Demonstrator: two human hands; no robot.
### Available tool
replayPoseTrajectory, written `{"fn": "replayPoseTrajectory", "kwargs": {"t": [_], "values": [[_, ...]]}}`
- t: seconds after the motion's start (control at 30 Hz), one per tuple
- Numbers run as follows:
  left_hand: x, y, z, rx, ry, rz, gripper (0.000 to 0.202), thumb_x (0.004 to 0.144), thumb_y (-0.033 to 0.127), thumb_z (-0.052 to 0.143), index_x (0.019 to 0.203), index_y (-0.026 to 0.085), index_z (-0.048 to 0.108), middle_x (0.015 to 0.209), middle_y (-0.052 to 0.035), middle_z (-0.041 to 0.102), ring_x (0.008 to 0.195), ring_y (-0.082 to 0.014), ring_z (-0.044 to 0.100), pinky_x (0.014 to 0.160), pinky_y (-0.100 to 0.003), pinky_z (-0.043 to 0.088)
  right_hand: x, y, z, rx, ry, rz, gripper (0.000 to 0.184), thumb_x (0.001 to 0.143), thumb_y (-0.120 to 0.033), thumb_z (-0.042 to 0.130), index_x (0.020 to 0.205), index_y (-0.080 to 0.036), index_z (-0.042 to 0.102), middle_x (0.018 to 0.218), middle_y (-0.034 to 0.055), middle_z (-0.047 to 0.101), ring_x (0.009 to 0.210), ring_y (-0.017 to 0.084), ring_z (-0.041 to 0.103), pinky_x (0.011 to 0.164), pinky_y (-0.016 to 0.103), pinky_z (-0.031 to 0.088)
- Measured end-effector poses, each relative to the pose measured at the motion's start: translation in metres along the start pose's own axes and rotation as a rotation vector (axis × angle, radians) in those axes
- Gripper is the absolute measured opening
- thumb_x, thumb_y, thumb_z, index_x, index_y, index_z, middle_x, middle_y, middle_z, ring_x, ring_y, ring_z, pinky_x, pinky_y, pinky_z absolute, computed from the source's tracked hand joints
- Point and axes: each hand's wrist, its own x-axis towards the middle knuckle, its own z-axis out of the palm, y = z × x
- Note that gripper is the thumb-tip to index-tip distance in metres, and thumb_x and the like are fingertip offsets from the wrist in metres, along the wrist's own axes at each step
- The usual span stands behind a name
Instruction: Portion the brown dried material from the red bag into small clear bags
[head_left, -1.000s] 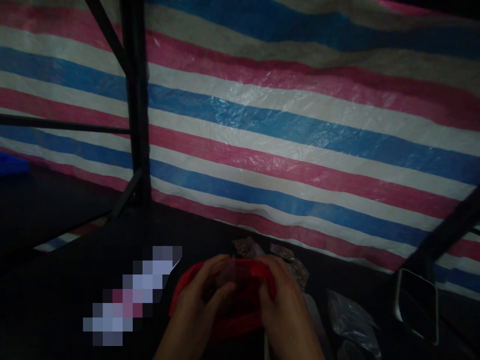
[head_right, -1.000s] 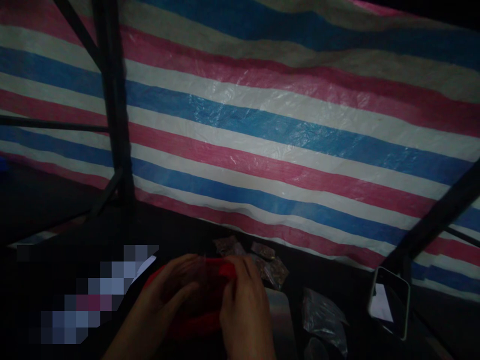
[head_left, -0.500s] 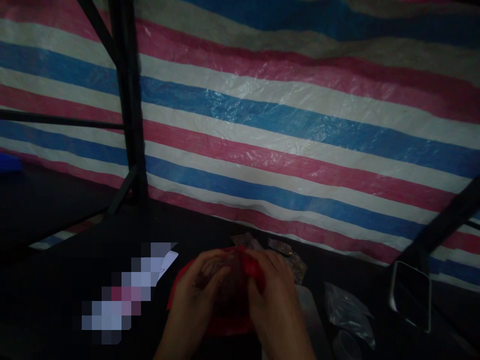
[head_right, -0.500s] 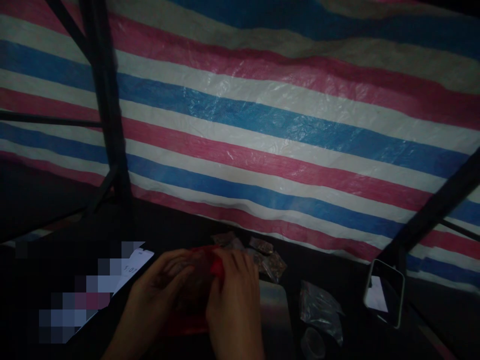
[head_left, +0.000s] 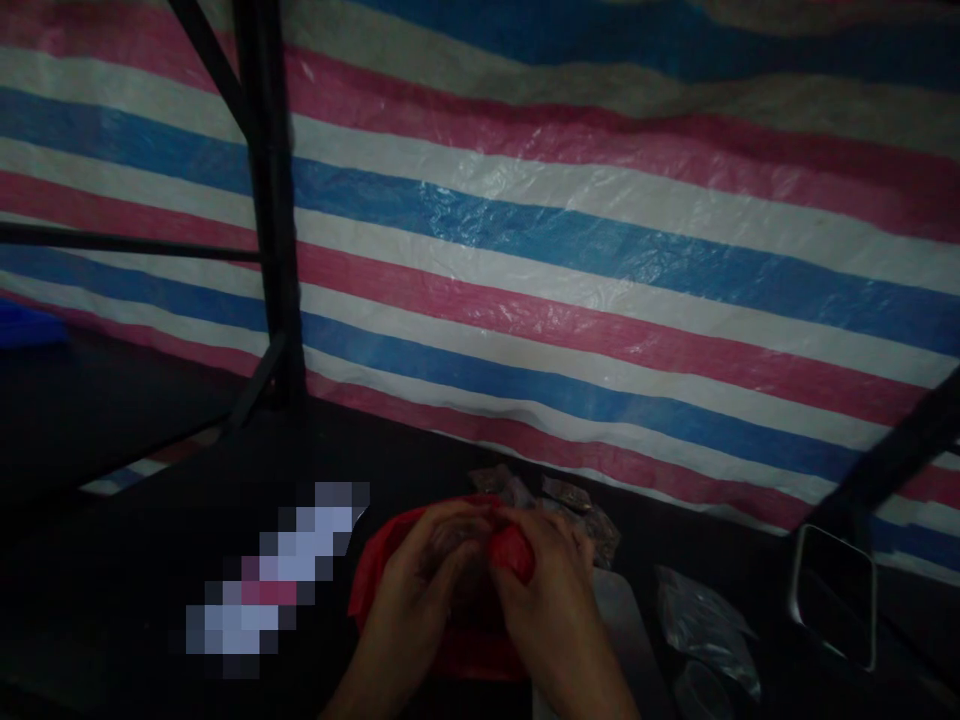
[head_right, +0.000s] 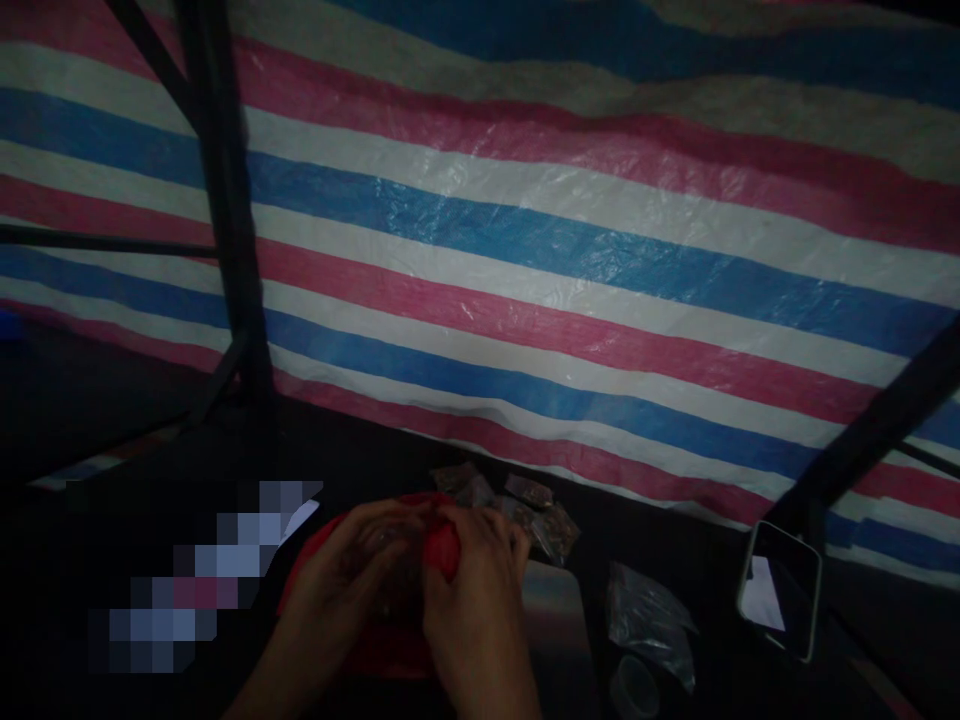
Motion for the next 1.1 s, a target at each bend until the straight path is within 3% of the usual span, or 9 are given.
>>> {"fn": "replayPoseTrajectory", "kwargs": {"t": [0.13, 0.23, 0.33, 0.47, 0.8, 0.93, 1.03, 1.1], "values": [[-0.003, 0.004, -0.003, 0.08, 0.003, 0.025, 0.02, 0.089, 0.034, 0.069, 0.104, 0.023, 0.078, 0.114, -0.0088, 0.084, 0.103, -0.0245, 0.081, 0.088, -0.033, 0.066, 0.001, -0.001, -0.003, 0.059, -0.085, -0.049, 0.041, 0.078, -0.002, 0.058, 0.101, -0.028, 0.079, 0.112, 0.004, 0.08, 0.114, 0.029, 0.068, 0.104, 0.048, 0.039], [-0.001, 0.002, -0.006, 0.101, 0.011, 0.071, 0.022, 0.089, 0.032, 0.069, 0.108, 0.024, 0.077, 0.122, -0.0087, 0.083, 0.114, -0.0252, 0.079, 0.097, -0.034, 0.064, 0.005, 0.0, -0.004, 0.025, -0.05, 0.005, 0.036, 0.077, -0.002, 0.059, 0.096, -0.026, 0.079, 0.107, 0.0046, 0.08, 0.111, 0.031, 0.068, 0.102, 0.048, 0.037], [0.001, -0.004, -0.013, 0.087, 0.069, 0.058, 0.038, 0.084, 0.029, 0.073, 0.121, 0.027, 0.072, 0.131, -0.0068, 0.079, 0.125, -0.0248, 0.074, 0.104, -0.035, 0.061, 0.01, 0.0, -0.002, 0.018, 0.015, 0.044, 0.032, 0.08, -0.004, 0.061, 0.094, -0.026, 0.08, 0.104, 0.0045, 0.08, 0.109, 0.031, 0.067, 0.101, 0.048, 0.035], [-0.001, -0.009, -0.02, 0.169, 0.131, 0.002, 0.036, 0.084, 0.035, 0.072, 0.118, 0.025, 0.073, 0.115, -0.0072, 0.084, 0.112, -0.0261, 0.08, 0.096, -0.037, 0.066, 0.008, -0.002, 0.004, 0.067, 0.064, 0.027, 0.033, 0.08, -0.002, 0.062, 0.092, -0.027, 0.08, 0.103, 0.0022, 0.08, 0.107, 0.028, 0.068, 0.101, 0.045, 0.034], [-0.012, -0.003, -0.015, 0.277, 0.222, 0.138, 0.014, 0.082, 0.035, 0.073, 0.091, 0.026, 0.08, 0.093, -0.0036, 0.085, 0.085, -0.0234, 0.082, 0.077, -0.032, 0.068, -0.001, -0.005, -0.003, -0.021, 0.017, 0.008, 0.033, 0.083, -0.003, 0.062, 0.094, -0.029, 0.08, 0.11, 0.0037, 0.078, 0.113, 0.03, 0.065, 0.101, 0.05, 0.035], [-0.013, -0.004, -0.018, 0.315, 0.3, 0.194, 0.013, 0.082, 0.034, 0.075, 0.091, 0.026, 0.079, 0.093, -0.0032, 0.084, 0.085, -0.0232, 0.081, 0.081, -0.033, 0.067, 0.0, -0.004, -0.005, -0.002, 0.035, 0.019, 0.029, 0.085, -0.008, 0.067, 0.099, -0.03, 0.08, 0.115, 0.0034, 0.076, 0.117, 0.031, 0.064, 0.106, 0.052, 0.034], [-0.012, -0.004, -0.019, 0.386, 0.277, 0.273, 0.01, 0.084, 0.03, 0.073, 0.09, 0.028, 0.08, 0.093, -0.002, 0.084, 0.086, -0.0218, 0.081, 0.082, -0.03, 0.066, -0.002, -0.006, -0.007, 0.043, 0.022, -0.033, 0.036, 0.084, -0.014, 0.076, 0.114, -0.034, 0.078, 0.127, 0.0032, 0.073, 0.126, 0.031, 0.061, 0.11, 0.051, 0.034], [-0.012, -0.003, -0.02, 0.427, 0.244, 0.317, 0.012, 0.085, 0.028, 0.07, 0.09, 0.029, 0.08, 0.092, -0.0012, 0.085, 0.086, -0.0212, 0.081, 0.081, -0.029, 0.066, -0.003, -0.009, -0.009, 0.054, 0.031, -0.061, 0.036, 0.083, -0.014, 0.077, 0.113, -0.034, 0.078, 0.13, 0.0027, 0.072, 0.128, 0.031, 0.059, 0.11, 0.05, 0.035]]}}
